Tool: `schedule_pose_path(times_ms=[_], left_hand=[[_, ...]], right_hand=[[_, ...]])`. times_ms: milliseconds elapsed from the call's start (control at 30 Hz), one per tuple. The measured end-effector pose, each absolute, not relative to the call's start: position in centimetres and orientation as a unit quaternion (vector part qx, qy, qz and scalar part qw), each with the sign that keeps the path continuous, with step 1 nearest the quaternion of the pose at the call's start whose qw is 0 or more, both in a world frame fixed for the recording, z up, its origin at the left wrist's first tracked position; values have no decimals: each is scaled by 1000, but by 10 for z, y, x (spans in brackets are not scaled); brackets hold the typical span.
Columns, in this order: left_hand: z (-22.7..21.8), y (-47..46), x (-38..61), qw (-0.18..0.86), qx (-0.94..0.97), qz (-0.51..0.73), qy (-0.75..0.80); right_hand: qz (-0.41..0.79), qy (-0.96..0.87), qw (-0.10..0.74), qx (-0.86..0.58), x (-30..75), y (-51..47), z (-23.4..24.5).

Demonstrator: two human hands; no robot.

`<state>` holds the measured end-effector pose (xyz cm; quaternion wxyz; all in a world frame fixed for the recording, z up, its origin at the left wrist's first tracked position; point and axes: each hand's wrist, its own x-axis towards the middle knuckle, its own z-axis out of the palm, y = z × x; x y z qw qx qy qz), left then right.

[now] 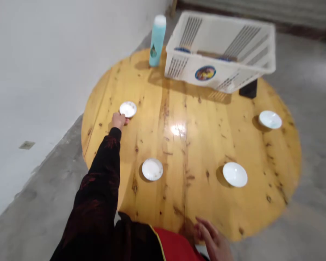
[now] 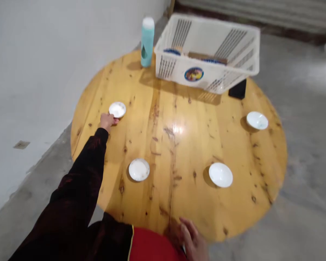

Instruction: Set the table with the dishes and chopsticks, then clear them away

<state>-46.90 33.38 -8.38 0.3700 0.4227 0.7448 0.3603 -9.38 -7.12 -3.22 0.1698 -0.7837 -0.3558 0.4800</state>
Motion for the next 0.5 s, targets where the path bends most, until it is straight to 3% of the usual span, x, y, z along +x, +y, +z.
schedule_pose_path(times_ms=[300,500], left_hand=[[-41,190,-427,466,552,252,644],[-35,127,-401,345,666,111,652]], right_hand=[[495,-402,258,-726,-116,15,-37],[434,-536,283,-667,-153,75,-45]])
